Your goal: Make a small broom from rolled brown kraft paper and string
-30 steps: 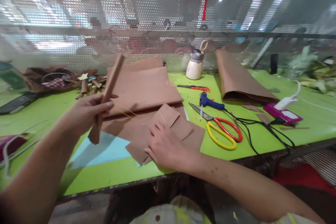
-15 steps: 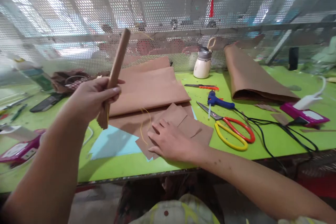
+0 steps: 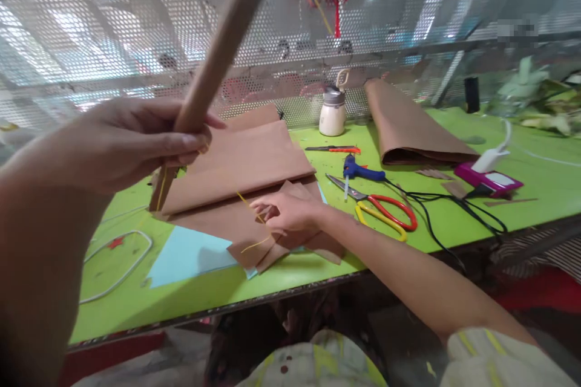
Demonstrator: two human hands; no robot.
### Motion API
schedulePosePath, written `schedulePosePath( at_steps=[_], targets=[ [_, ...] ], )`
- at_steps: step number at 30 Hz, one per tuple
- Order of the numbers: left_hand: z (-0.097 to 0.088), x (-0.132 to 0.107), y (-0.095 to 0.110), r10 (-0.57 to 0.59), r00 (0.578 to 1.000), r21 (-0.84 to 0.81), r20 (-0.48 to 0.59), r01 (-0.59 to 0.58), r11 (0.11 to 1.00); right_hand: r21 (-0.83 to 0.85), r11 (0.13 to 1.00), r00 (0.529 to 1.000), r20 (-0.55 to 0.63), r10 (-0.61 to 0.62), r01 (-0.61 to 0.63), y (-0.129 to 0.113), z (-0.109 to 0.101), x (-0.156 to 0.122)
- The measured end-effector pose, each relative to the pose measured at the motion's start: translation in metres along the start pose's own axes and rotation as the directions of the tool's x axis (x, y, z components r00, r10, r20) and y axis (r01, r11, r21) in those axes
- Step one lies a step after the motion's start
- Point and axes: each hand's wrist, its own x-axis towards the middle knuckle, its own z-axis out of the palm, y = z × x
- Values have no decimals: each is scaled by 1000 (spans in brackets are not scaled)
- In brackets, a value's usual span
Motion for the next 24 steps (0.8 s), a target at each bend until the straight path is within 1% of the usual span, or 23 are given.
schedulePosePath(
  at_steps=[1,2,4,6,8,10,11,13,15,17,19,21,22,24],
  targets=[
    [3,4,-2,-3,998,72,60,-1,997,149,989,1000,18,-7,4,1,-3,-1],
    [6,8,-7,-22,993,137,115,6,991,280,960,999,41,-22,10,1,-6,-2],
    [14,13,-25,-81,980,197,183,45,979,458,889,994,93,-58,9,-1,-13,-6],
    [25,16,-50,-198,955,264,219,138,955,546,838,987,136,-80,-7,-1,-18,-10],
    [39,15,-74,-263,937,291,228,192,937,594,804,985,146,-91,-14,1,-22,-11],
    [52,10,-92,-291,930,307,224,216,927,630,777,989,124,-79,-17,6,-24,-11],
    [58,7,-98,-286,934,288,213,220,932,641,767,993,105,-62,-20,8,-25,-10],
    [66,-1,-103,-284,918,208,278,231,950,653,757,998,68,-13,-35,12,-26,-8],
    [69,-9,-102,-311,885,107,347,292,951,670,740,999,40,30,-50,15,-27,-6],
    [72,-15,-100,-328,866,66,377,328,942,696,716,998,18,63,-58,16,-27,-3],
    [76,-17,-99,-326,879,123,348,302,945,717,694,995,-5,98,-65,16,-27,-1],
    [84,-17,-100,-328,901,258,285,257,931,721,687,990,-18,139,-83,16,-28,-2],
    [89,-16,-101,-331,909,334,253,239,912,707,700,985,-32,171,-98,15,-31,-4],
    [99,-16,-103,-329,922,471,204,202,859,633,763,963,-105,247,-127,14,-39,-16]
  ],
)
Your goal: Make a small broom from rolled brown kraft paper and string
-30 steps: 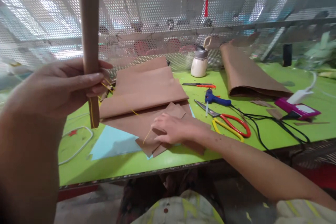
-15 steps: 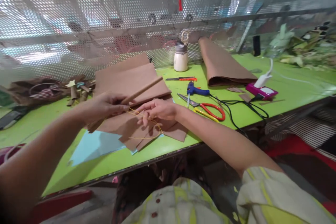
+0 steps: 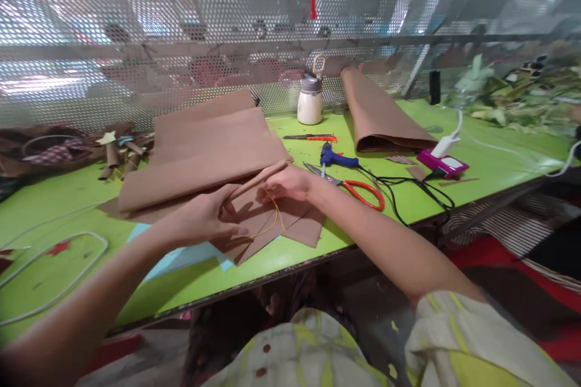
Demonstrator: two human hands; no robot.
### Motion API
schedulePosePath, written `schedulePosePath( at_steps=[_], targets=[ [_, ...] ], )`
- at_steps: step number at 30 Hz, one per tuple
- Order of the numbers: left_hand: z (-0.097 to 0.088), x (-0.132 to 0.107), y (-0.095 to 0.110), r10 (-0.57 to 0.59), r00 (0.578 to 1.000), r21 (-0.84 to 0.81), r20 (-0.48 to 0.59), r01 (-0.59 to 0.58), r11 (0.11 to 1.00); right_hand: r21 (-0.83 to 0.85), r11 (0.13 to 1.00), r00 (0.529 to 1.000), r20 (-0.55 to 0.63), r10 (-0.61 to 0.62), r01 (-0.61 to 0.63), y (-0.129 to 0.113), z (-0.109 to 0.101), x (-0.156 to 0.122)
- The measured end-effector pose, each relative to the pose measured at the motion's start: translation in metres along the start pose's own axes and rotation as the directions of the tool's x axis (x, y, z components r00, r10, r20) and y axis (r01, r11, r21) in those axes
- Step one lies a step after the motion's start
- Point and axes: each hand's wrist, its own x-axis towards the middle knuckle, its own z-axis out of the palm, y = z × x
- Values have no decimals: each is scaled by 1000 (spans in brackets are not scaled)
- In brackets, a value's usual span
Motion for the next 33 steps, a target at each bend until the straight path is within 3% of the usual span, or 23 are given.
schedulePosePath(
  at_steps=[2,4,7,9,11,12,15,20,23,28,33],
  targets=[
    [8,1,2,-2,999,137,-44,8,991,-181,984,988,-154,-34,6,-6,-13,-20],
    [14,0,3,-6,997,257,-82,27,966,-409,912,958,-267,-108,-11,-12,-29,-48],
    [21,-4,5,-9,994,397,-111,52,916,-753,643,888,-381,-259,-136,-16,-43,-95],
    [25,-8,9,1,993,451,-122,54,891,-933,322,901,-271,-338,-160,-11,-42,-120],
    [30,-13,16,35,990,483,-137,36,875,-998,5,936,-68,-346,-70,0,-34,-133],
    [32,-16,19,57,988,497,-146,24,868,-993,-114,942,13,-334,-27,6,-29,-136],
    [37,-24,29,115,982,547,-148,-15,837,-948,-310,941,164,-296,68,20,-16,-131],
    [34,-24,31,132,984,613,-116,-34,789,-892,-414,940,281,-192,182,19,-20,-114],
    [26,-18,23,94,990,609,-103,-12,793,-890,-409,943,288,-167,200,14,-19,-116],
    [9,-8,7,22,991,524,-132,51,850,-958,-274,942,170,-288,88,20,12,-128],
    [6,-6,3,-19,988,418,-154,83,905,-932,-360,940,147,-307,28,39,29,-121]
  ],
)
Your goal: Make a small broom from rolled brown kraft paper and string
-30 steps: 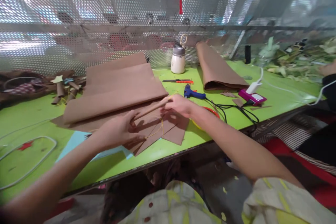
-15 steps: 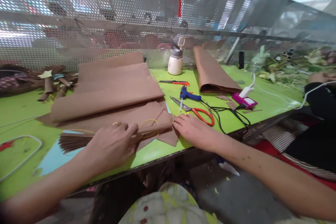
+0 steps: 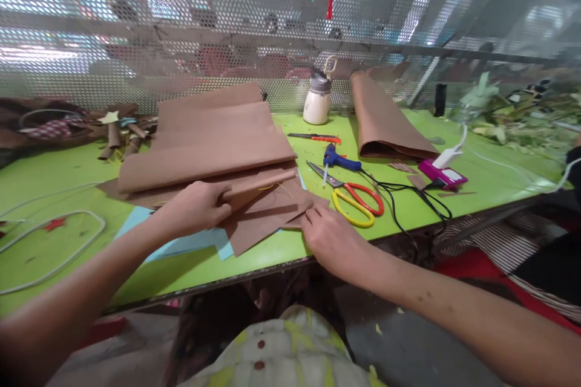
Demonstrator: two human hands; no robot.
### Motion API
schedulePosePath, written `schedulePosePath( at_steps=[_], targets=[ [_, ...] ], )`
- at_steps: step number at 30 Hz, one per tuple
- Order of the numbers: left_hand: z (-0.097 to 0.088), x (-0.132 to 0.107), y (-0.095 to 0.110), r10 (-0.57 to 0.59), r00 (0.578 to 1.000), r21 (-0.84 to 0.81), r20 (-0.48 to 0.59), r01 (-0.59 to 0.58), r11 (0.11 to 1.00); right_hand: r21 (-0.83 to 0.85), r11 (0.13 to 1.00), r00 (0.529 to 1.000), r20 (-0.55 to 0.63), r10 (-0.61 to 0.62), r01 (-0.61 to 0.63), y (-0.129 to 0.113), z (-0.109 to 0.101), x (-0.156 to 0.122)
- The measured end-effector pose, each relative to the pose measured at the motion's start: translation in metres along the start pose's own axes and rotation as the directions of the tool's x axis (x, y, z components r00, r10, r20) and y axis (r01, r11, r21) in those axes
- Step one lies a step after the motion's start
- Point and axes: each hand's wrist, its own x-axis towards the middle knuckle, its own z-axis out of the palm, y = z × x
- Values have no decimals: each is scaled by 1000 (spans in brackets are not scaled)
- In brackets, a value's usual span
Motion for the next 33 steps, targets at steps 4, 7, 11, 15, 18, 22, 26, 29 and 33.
schedulePosePath(
  at_steps=[4,7,11,15,18,22,26,29,33],
  targets=[
    [4,-8,6,60,997,37,-41,-58,998,-10,999,999,-39,32,-32,7,5,3],
    [5,-7,2,57,996,-3,-65,-57,998,40,993,984,-137,118,-113,12,7,4],
    [1,2,-12,-25,998,-130,-60,17,991,184,962,947,-216,238,-200,15,12,6],
    [-5,5,-18,-13,998,-158,-59,4,987,326,918,912,-262,317,-226,20,8,13],
    [-5,5,-17,33,999,-160,-38,-39,986,366,909,892,-317,323,-199,23,-2,24],
    [-7,4,-17,41,999,-235,-14,-44,971,418,891,862,-372,345,-176,26,-13,43],
    [-13,-3,-16,53,998,-300,14,-46,953,486,849,810,-402,426,-206,25,-12,59],
    [-15,-8,-13,91,996,-249,-1,-88,964,488,838,772,-424,473,-245,22,-8,64],
    [-16,-5,-14,77,995,-100,-71,-84,991,535,815,744,-448,495,-220,21,-8,64]
  ],
)
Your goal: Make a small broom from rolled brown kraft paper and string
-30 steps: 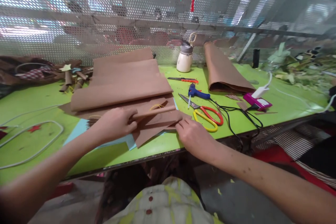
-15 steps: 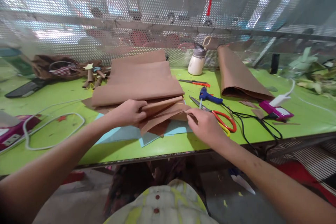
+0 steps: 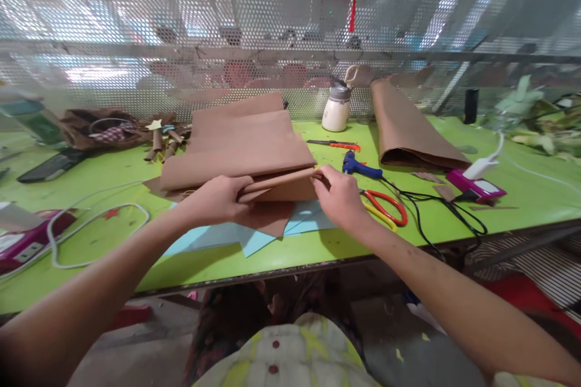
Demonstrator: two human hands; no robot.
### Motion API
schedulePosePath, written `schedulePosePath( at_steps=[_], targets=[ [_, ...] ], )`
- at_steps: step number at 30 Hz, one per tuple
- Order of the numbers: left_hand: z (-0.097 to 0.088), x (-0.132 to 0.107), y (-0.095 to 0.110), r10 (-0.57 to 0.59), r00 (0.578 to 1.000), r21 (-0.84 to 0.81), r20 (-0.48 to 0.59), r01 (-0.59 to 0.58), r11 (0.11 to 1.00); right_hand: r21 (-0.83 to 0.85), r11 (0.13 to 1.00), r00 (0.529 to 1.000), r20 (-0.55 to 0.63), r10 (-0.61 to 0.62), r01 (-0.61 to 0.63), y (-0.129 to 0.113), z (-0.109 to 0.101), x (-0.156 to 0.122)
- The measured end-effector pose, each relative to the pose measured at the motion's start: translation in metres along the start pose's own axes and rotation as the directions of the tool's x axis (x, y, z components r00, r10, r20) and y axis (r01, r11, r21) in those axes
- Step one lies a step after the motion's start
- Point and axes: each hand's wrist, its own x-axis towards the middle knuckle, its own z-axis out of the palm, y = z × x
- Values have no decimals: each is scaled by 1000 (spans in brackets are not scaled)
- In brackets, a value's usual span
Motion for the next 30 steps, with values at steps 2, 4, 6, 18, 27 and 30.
schedulePosePath(
  at_steps=[2,4,6,18,27,30],
  targets=[
    [-2,6,-5,-24,999,4,-25,24,1000,50,998,999,-15,-29,30,1,-1,1],
    [-6,14,-12,-31,999,-24,-39,30,999,59,993,994,-57,-96,99,3,-2,2],
    [-10,20,-19,-22,999,-44,-45,20,999,41,985,982,-96,-161,165,4,-1,4],
    [-18,17,-10,46,996,22,-73,-45,999,6,953,953,7,-302,302,0,1,-29],
    [36,-13,12,137,990,182,-41,-128,975,-136,974,981,93,-172,184,22,3,-71],
    [38,-20,9,152,988,159,-9,-149,976,-39,977,935,300,-190,211,16,-5,-78]
  ],
)
